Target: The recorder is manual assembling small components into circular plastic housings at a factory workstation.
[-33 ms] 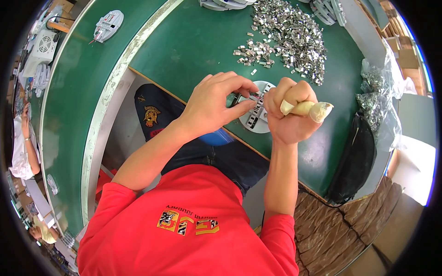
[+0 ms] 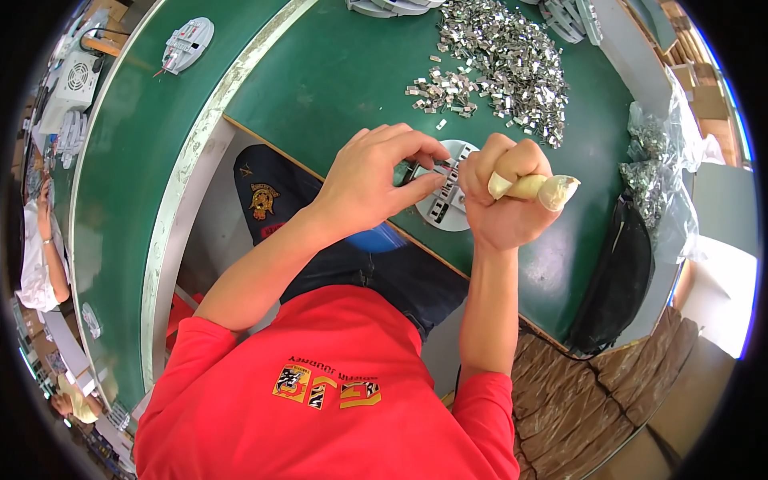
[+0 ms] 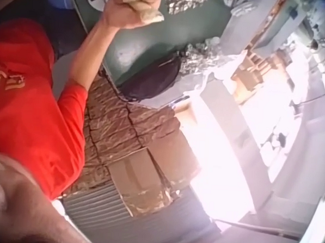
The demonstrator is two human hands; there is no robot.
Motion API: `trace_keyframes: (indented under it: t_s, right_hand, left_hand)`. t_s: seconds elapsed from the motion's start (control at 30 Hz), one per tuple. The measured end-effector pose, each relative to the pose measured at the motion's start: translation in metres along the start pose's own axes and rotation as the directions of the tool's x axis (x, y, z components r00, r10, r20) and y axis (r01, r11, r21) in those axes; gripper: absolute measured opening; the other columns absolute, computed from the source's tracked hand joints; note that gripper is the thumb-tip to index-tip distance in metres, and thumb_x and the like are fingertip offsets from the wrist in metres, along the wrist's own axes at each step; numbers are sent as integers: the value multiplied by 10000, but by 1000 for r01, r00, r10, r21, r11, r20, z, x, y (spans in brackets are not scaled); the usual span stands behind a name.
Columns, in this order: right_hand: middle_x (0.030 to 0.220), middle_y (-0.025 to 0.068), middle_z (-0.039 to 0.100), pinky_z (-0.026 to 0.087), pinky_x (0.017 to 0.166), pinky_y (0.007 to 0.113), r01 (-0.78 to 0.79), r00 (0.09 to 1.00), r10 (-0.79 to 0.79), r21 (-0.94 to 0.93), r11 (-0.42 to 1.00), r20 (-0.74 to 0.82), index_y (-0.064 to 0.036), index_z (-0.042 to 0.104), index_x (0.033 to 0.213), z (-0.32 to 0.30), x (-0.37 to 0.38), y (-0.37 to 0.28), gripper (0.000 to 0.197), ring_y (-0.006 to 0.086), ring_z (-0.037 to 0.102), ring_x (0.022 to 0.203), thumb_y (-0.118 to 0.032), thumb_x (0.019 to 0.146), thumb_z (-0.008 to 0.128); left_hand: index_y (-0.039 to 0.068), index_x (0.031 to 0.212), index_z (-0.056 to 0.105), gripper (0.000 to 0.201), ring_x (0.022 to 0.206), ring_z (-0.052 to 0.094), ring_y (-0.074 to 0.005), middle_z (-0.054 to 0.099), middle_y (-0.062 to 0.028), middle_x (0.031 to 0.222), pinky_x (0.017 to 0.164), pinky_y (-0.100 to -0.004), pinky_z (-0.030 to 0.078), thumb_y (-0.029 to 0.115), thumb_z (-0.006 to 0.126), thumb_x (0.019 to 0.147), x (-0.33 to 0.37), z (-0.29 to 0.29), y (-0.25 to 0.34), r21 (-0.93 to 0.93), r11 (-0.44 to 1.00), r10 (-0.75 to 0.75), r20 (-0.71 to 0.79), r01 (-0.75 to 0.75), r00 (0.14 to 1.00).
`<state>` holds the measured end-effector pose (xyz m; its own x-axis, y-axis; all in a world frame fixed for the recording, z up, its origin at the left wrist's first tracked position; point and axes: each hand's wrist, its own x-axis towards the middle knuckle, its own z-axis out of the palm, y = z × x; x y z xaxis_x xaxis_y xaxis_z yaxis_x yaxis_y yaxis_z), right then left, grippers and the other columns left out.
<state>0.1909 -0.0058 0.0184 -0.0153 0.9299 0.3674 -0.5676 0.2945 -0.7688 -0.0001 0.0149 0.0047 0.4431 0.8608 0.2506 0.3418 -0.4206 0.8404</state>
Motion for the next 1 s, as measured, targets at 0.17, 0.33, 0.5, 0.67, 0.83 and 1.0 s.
trace_keyframes:
  t_s: [0.17, 0.33, 0.5, 0.67, 0.83, 1.0]
  right_hand:
    - [647, 55, 408, 238, 457, 291, -9, 1000, 8, -38, 999, -19, -61, 440, 750, 4, -2, 1, 708, 107, 264, 481, -718, 1009, 472]
    - [656, 62, 415, 266, 455, 290, -38, 999, 37, -159, 986, -8, -48, 453, 753, 2, -2, 1, 694, 115, 288, 492, -691, 1015, 488]
    - [700, 75, 450, 286, 456, 288, -56, 997, 67, -203, 978, 48, -48, 481, 789, 4, 9, 9, 660, 116, 314, 505, -672, 989, 553]
    - [741, -40, 436, 241, 451, 264, 25, 988, 39, 404, 915, -148, -209, 529, 833, -27, 8, -10, 386, 70, 311, 505, -549, 891, 702]
    - [706, 11, 428, 264, 479, 272, 55, 994, -26, 279, 959, -106, -75, 550, 858, -49, -2, -47, 350, 69, 327, 498, -380, 896, 717]
    - [807, 59, 472, 278, 511, 323, -93, 992, 61, 304, 948, 114, -51, 619, 850, -20, 12, -30, 550, 156, 334, 534, -571, 1005, 530]
  left_hand:
    - [133, 1067, 724, 215, 932, 674, -218, 724, 13, 952, 840, -361, 462, 214, 792, 881, -1, 4, -4, -11, 1000, 7, -2, -7, 1000]
    - [134, 1044, 724, 218, 920, 669, -230, 711, 9, 939, 818, -373, 459, 228, 802, 863, 5, 10, -3, -19, 999, 28, -18, -29, 999]
    - [127, 1024, 723, 253, 926, 670, -257, 686, -29, 964, 817, -406, 473, 255, 824, 830, 8, 4, -13, -58, 996, 70, -54, -73, 996]
    - [96, 1001, 712, 316, 931, 665, -328, 645, -93, 1028, 805, -447, 522, 277, 849, 782, -11, -3, -27, 134, 956, 265, -21, -260, 964]
    - [99, 1026, 725, 268, 928, 674, -303, 662, -94, 1036, 808, -398, 547, 225, 858, 832, -92, -125, -16, -63, 997, 13, -290, -33, 957]
    - [-6, 1095, 690, 216, 882, 698, -140, 728, -88, 1011, 765, -291, 585, 128, 775, 948, -218, -318, -88, 7, 870, -165, -938, 492, 306]
